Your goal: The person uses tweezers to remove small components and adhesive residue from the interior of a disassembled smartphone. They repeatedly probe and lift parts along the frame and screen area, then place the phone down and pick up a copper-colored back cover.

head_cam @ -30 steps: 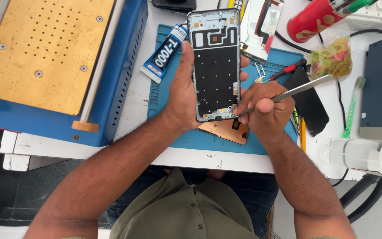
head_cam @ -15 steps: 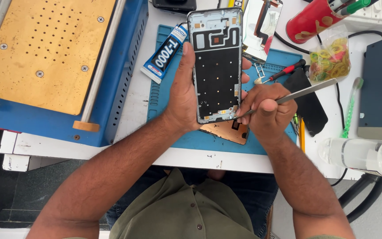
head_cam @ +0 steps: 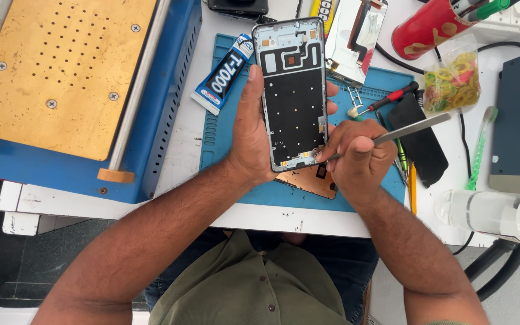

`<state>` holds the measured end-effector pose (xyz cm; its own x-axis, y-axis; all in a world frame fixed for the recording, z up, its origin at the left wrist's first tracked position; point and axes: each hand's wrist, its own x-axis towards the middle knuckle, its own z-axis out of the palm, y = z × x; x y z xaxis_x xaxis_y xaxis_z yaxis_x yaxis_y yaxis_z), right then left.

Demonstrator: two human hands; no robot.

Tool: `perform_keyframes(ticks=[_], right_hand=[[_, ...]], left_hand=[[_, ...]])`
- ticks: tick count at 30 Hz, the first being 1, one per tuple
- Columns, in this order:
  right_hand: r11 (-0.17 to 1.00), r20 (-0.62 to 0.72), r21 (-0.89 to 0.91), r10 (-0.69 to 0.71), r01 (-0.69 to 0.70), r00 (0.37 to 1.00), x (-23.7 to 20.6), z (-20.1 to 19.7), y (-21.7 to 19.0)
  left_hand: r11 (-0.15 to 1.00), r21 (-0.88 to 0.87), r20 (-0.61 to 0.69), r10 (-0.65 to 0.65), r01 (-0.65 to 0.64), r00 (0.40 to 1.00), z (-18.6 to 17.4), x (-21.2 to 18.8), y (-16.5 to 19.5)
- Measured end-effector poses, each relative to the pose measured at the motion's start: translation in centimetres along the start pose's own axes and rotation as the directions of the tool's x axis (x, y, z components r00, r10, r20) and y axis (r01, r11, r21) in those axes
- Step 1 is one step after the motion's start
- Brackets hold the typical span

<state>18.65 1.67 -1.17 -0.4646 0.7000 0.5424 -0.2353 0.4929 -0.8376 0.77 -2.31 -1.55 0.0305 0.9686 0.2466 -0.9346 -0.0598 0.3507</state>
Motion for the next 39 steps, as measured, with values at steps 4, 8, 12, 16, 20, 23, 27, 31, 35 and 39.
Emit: perform_keyframes(ticks=[4,8,12,16,20,23,27,31,35,39], right_hand=[[0.991,-0.017,0.108,0.082,-0.079,0.997,0.0,-0.5,0.1],[0.955,-0.036,0.268,0.142,-0.127,0.989,0.9,-1.1,0.4],[0.967,-0.06,0.166,0.205,-0.193,0.977,2.1,-1.5,0.1],[0.913,0.045,0.037,0.404,-0.406,0.914,3.4,-0.6,-0.1],[0.707,0.093,0.044,0.701,-0.706,0.707,3.7,0.5,-0.7],[0.661,0.048,0.006,0.749,-0.75,0.661,3.6,1.1,-0.7],[0.782,0.028,0.061,0.62,-0.62,0.784,3.4,0.8,-0.2],[0.863,-0.13,-0.01,0.499,-0.504,0.857,3.2,0.0,-0.1],[0.844,-0.226,-0.316,0.376,-0.433,0.898,3.6,0.2,0.3],[0.844,-0.222,-0.337,0.359,-0.417,0.907,3.1,0.2,0.2]], left_hand=[[0.999,0.041,0.027,0.007,-0.009,1.0,-0.2,0.3,0.1],[0.994,0.103,0.071,0.019,-0.026,0.997,-0.4,0.6,0.3],[0.931,0.34,0.081,0.109,-0.13,0.991,-0.6,0.7,0.8],[0.908,0.365,0.042,0.206,-0.207,0.978,-1.3,1.1,1.8],[0.886,0.413,-0.005,0.234,-0.211,0.972,-1.7,1.1,2.0],[0.773,0.556,0.101,0.302,-0.306,0.948,-1.7,1.0,1.5],[0.685,0.663,0.199,0.229,-0.303,0.953,-1.5,0.7,1.0],[0.632,0.748,0.17,0.113,-0.203,0.979,-0.9,0.6,0.0],[0.505,0.829,0.242,0.062,-0.24,0.968,-0.6,0.7,-0.2],[0.537,0.798,0.306,0.031,-0.274,0.952,-0.9,0.4,-0.3]])
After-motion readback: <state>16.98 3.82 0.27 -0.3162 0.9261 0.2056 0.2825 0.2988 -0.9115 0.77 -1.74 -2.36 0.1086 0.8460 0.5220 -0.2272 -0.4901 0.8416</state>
